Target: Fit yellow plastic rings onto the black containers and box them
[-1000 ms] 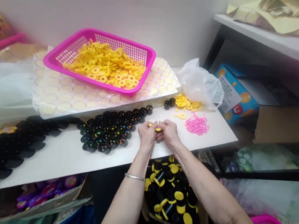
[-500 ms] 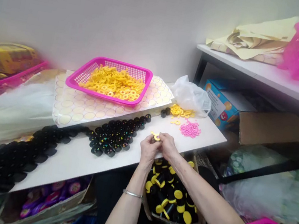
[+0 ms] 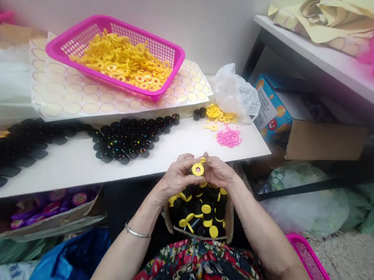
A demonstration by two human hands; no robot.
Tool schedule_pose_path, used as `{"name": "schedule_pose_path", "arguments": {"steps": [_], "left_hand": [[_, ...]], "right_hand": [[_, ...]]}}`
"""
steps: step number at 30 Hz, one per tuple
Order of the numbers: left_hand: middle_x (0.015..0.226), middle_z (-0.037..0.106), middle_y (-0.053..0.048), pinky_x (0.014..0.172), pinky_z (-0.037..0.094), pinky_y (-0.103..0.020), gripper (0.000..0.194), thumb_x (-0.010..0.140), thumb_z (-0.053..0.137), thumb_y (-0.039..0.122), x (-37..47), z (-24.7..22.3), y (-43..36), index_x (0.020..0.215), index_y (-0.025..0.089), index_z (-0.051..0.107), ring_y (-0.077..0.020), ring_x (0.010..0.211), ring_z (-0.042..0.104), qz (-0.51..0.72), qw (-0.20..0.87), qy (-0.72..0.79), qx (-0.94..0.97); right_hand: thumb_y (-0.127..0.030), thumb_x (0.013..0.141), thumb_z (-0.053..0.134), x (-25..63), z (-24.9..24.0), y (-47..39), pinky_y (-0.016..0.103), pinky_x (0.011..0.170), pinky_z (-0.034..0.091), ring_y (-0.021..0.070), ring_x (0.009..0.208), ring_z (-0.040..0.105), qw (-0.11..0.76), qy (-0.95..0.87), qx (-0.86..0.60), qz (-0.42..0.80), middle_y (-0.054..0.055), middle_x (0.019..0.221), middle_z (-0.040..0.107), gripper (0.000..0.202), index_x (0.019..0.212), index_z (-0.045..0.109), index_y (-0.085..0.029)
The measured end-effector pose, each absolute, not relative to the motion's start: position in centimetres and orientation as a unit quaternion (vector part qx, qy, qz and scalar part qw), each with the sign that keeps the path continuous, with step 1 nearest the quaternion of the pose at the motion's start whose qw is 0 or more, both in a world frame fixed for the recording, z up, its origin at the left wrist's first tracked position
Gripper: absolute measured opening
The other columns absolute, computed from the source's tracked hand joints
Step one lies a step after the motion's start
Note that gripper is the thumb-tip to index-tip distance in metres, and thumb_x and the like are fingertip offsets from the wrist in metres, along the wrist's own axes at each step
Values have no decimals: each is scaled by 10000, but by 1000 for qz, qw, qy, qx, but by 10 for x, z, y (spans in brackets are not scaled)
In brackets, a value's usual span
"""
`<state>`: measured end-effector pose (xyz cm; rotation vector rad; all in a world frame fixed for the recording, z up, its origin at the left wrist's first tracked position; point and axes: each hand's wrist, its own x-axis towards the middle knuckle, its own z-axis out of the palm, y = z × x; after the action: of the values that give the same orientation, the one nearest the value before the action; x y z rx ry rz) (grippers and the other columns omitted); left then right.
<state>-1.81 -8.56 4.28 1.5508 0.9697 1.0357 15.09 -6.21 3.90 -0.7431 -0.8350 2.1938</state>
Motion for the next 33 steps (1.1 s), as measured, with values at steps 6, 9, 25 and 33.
{"name": "schedule_pose_path", "arguments": {"steps": [6,9,25,33], "left_hand": [[999,618,-74,1028,293,-432,353,668,721,308,-9,53,-98,1005,211,676,-257,1182,350,324,441,355,758],[982,631,-60,1008,312,-422,280,680,711,300,0,59,-102,946,218,686,-258,1156,358,299,412,334,793],[1016,597,-66,1014,298,-490,258,637,680,184,29,45,-118,892,220,688,-272,1128,424,205,364,305,856],[885,660,-44,946,393,-418,344,605,602,49,15,38,-122,903,204,673,-237,1061,468,277,396,278,830]], "right_hand": [[-233,539,802,174,39,-73,199,558,467,95,623,585,271,-403,-288,825,8,734,639,409,889,635,-103],[-142,465,805,183,41,-77,208,628,471,110,700,601,260,-445,-287,807,6,770,652,454,889,647,-102],[-145,395,805,203,17,-123,281,707,476,157,770,600,309,-442,-332,774,-7,798,645,502,875,660,-116],[-102,381,803,184,15,-143,268,865,433,173,1041,542,381,-380,-325,778,22,1053,619,628,983,642,-184]]}}
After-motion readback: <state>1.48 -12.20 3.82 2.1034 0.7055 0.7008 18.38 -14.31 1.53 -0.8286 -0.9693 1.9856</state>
